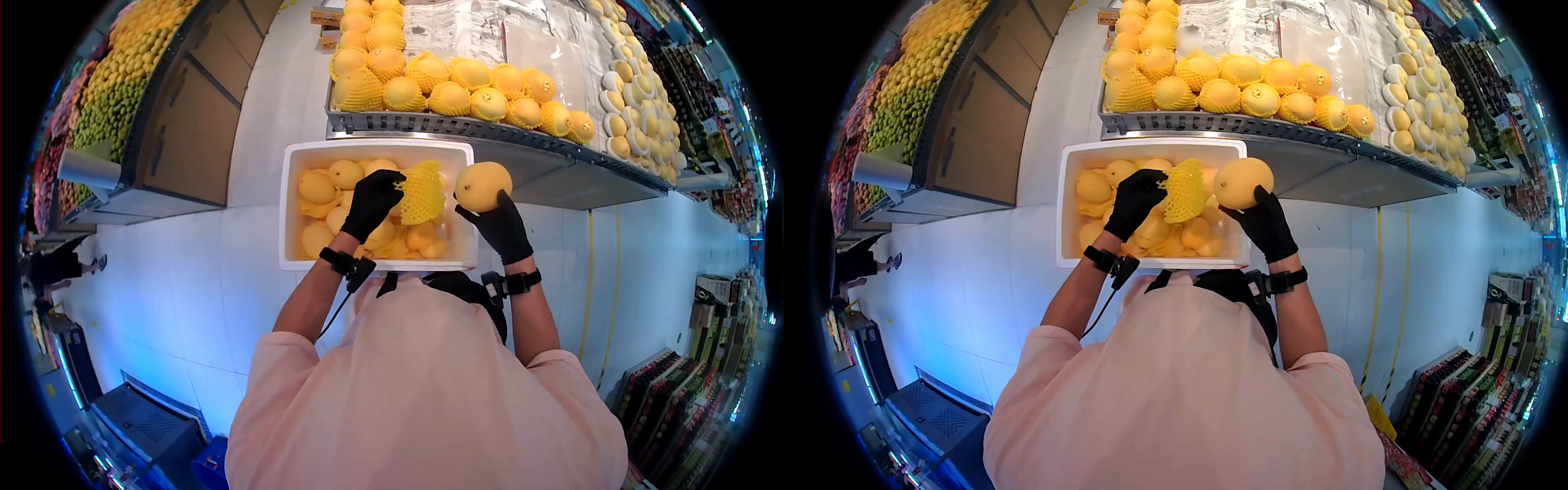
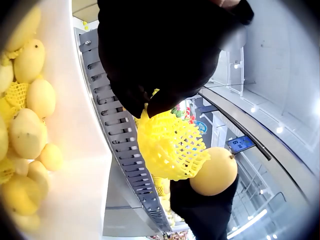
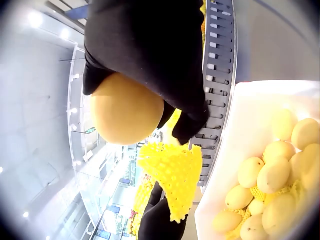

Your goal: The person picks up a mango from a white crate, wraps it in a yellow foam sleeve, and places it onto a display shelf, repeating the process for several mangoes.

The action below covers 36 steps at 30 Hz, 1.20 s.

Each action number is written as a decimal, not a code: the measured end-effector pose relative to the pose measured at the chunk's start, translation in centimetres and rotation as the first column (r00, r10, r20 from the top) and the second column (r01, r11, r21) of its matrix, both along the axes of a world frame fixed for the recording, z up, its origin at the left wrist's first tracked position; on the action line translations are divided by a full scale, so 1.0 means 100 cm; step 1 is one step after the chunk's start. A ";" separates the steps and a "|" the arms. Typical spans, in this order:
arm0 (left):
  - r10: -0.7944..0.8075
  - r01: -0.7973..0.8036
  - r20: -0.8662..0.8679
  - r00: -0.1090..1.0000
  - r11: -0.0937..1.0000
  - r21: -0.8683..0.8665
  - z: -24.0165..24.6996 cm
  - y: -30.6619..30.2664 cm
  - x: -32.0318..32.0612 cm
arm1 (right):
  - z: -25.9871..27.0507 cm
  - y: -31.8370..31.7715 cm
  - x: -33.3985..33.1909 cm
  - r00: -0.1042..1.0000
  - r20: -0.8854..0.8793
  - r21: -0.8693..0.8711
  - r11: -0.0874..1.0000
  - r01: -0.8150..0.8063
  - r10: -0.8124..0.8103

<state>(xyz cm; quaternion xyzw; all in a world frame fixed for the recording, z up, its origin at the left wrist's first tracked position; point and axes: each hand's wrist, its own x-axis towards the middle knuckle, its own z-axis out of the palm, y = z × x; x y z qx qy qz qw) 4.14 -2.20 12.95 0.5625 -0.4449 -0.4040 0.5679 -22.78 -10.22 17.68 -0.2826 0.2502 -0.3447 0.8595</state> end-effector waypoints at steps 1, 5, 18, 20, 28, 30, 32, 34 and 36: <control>0.010 -0.010 0.017 1.000 1.000 0.011 0.005 0.005 0.003 | 0.005 0.002 0.004 1.000 -0.011 0.047 0.999 -0.006 0.006; -0.001 0.001 -0.004 1.000 1.000 0.017 0.023 0.017 0.012 | 0.024 0.011 0.032 0.985 0.161 0.189 0.978 -0.084 0.053; 0.090 -0.086 -0.200 0.976 0.996 0.026 0.071 0.023 0.004 | 0.033 0.026 0.073 0.971 -0.186 -0.365 0.928 0.075 -0.151; 0.082 -0.081 -0.030 0.996 0.996 0.022 0.073 0.021 -0.006 | 0.033 0.031 0.079 0.969 -0.181 -0.324 0.941 0.101 -0.166; 0.067 -0.022 0.392 0.917 0.993 -0.119 0.035 0.026 0.008 | 0.026 0.024 0.074 0.912 -0.203 -0.395 0.882 0.256 -0.356; 0.088 -0.029 0.467 0.880 0.991 -0.131 0.039 0.025 0.005 | 0.025 0.024 0.073 0.926 -0.174 -0.339 0.903 0.264 -0.336; 0.072 -0.019 0.438 0.896 0.992 -0.126 0.051 0.024 -0.004 | 0.024 0.022 0.070 0.943 -0.135 -0.255 0.930 0.264 -0.304; 0.089 -0.006 0.428 0.899 0.982 -0.190 0.049 0.020 -0.009 | 0.026 0.024 0.068 0.963 -0.086 -0.135 0.961 0.243 -0.255; 0.089 -0.001 0.412 0.907 0.978 -0.208 0.052 0.017 -0.012 | 0.029 0.028 0.063 0.967 -0.107 -0.115 0.969 0.221 -0.233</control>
